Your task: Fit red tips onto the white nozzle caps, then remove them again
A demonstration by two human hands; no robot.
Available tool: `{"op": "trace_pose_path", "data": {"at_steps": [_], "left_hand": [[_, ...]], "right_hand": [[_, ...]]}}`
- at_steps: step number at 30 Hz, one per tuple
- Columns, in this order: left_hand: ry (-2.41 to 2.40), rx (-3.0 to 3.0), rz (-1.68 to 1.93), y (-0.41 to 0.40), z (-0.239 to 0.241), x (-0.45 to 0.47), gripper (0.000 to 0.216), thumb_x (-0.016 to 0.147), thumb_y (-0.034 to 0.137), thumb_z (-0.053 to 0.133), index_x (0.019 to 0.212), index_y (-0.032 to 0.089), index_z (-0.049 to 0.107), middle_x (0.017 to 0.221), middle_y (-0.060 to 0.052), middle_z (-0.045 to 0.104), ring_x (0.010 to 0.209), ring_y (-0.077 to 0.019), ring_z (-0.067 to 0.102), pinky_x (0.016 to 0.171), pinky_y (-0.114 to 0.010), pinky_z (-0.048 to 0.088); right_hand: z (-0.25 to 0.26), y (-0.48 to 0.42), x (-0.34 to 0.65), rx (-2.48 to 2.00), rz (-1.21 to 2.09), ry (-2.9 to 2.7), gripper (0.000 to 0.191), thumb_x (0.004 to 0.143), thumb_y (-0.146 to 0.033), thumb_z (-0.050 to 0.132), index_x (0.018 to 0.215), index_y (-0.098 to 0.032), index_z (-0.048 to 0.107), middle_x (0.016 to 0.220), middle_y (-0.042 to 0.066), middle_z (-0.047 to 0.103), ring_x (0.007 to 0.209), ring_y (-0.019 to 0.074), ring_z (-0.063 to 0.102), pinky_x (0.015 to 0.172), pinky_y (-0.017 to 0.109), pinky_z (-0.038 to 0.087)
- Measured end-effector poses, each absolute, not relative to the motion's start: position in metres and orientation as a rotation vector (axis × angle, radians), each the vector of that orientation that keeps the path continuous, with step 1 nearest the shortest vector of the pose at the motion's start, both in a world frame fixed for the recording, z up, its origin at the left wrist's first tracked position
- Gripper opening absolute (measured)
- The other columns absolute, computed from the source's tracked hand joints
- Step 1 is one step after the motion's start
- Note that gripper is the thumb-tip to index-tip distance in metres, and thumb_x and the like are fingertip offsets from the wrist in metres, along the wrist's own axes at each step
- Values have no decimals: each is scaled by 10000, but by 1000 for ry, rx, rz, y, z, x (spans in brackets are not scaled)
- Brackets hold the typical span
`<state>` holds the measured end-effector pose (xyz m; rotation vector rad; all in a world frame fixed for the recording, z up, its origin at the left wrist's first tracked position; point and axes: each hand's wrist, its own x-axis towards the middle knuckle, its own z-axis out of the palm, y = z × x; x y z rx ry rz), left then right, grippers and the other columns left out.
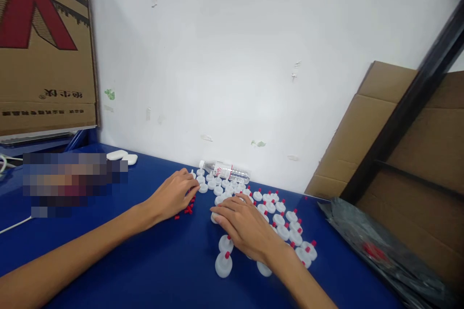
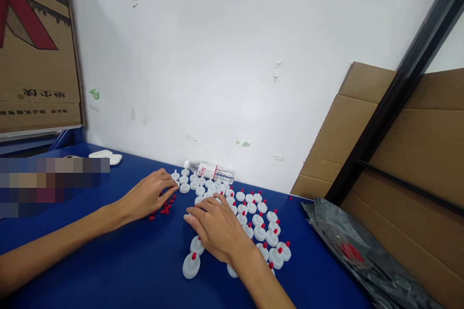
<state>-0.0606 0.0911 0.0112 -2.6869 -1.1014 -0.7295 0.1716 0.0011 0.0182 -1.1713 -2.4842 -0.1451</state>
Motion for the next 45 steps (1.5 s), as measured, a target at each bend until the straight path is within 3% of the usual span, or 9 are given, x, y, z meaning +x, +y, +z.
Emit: {"op": "trace_pose_path", "data": {"at_steps": [5,10,14,20,26,30,35,39,45], "left_hand": [[-1157,-2728,-617,95,3,-64,272,976,157,457,934,167,725,917,-98,670,928,-251,548,809,-345,440],[-1298,-2646,-626,99,2,-66,269,976,175,453,1038,157,715,1045,-125,635,1000,-269,538,819,-351,461],[-1394,-2638,-485,99,5,-67,265,956,142,457,972,170,720,955,-112,657,970,-272,554,744,-324,457],[-1432,-2650,-441,98,7,-67,235,938,126,477,1004,182,695,968,-103,683,976,-274,576,702,-310,451],[-1442,-2661,-379,99,6,-69,242,947,136,469,953,197,702,960,-95,693,990,-272,591,704,-303,450],[-1444,-2681,-420,99,6,-69,185,912,130,513,866,197,679,907,-83,689,957,-264,598,681,-293,441],[-1556,-2634,-439,96,11,-68,184,921,180,499,835,183,661,886,-99,674,849,-240,630,662,-289,438],[-1596,-2605,-444,96,14,-68,204,937,205,471,868,179,661,886,-109,683,800,-245,647,644,-293,430],[-1632,-2617,-414,103,14,-77,177,906,209,519,828,190,676,871,-103,708,824,-276,668,632,-297,416]], "right_hand": [[24,-1,173,-1228,-155,-2439,336,1047,-316,349,1222,-285,634,1186,31,686,1161,197,580,1089,459,343],[14,4,178,-1360,-125,-2404,441,1046,-422,306,1441,-297,460,1519,58,444,1431,260,343,1172,557,235],[10,6,180,-1426,-31,-2467,504,1047,-467,242,1469,-264,429,1543,55,403,1474,284,247,1188,614,155],[17,2,178,-1355,-100,-2429,440,1052,-394,278,1380,-258,537,1370,58,597,1362,251,434,1188,593,188],[12,5,179,-1397,-71,-2470,469,1051,-432,258,1375,-255,547,1382,61,594,1410,276,379,1179,616,181],[19,4,178,-1334,-123,-2431,416,1056,-378,288,1314,-251,588,1293,57,655,1312,241,502,1170,566,232],[22,6,180,-1335,-316,-2249,306,993,-402,488,1207,-236,631,1098,83,694,997,244,654,959,466,473],[19,8,182,-1364,-325,-2196,273,999,-346,468,1216,-253,604,1125,85,656,860,219,669,744,361,543],[18,7,182,-1346,-288,-2226,253,995,-253,458,1217,-276,576,1152,55,634,928,217,656,789,364,545]]}}
